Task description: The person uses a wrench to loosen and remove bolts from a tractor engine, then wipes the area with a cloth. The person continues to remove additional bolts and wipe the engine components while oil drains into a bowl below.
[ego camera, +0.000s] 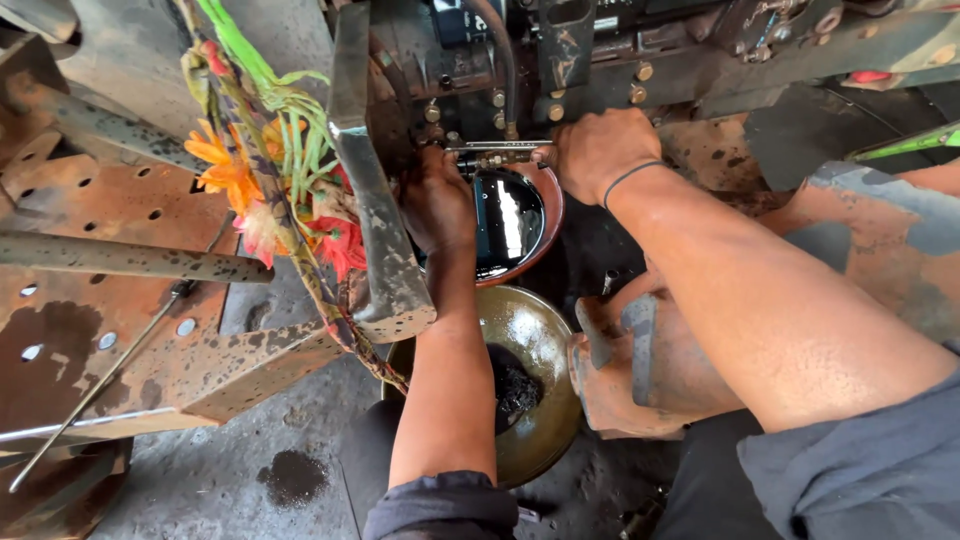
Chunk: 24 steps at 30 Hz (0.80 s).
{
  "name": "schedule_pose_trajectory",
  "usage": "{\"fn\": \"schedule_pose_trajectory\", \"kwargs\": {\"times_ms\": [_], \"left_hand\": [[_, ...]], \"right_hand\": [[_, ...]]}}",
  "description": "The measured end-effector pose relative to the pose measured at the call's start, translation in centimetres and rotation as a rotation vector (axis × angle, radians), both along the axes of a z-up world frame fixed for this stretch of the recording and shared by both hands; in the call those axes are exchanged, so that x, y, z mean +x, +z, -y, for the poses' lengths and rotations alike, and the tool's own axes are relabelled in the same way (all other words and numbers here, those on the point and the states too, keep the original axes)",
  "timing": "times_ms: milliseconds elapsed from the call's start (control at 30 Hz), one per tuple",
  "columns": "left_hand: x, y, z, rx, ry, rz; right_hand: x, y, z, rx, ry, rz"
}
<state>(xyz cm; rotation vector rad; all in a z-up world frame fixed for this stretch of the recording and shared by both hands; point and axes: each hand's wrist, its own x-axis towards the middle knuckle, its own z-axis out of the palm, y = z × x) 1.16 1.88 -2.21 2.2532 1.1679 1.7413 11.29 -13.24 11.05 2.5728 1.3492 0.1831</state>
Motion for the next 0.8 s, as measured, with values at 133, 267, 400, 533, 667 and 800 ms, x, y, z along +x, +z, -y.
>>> {"fn": "schedule_pose_trajectory", "kwargs": {"times_ms": [133,267,400,533,667,800], "left_hand": [[-0.1,-0.1,0.0,-0.038,-0.018,-0.009],[-0.5,0.1,0.4,-0.020,0.016,-0.025],[-0.4,0.3,0.6,-0.065,0.001,-0.035],[-0.2,0.4,0.4,-0.062,-0.005,-0.004],[-0.3,0.0,0.2,-0.089,0.001,-0.020],[0.4,0.1,-0.2,-0.054,-0.012,-0.002]], "right_hand": [[0.1,0.1,-0.2,-0.008,0.000,0.015],[-0.5,0.4,-0.1,-0.042,-0.063,-0.059],[-0.4,0.2,0.1,-0.027,-0.004,-0.015],[-0.7,0.6,0.1,-0.029,-0.030,-0.028],[-1.1,0.8,0.3,-0.027,-0.062,-0.066],[-0.5,0.8,-0.2,-0.016,-0.029,-0.045]]}}
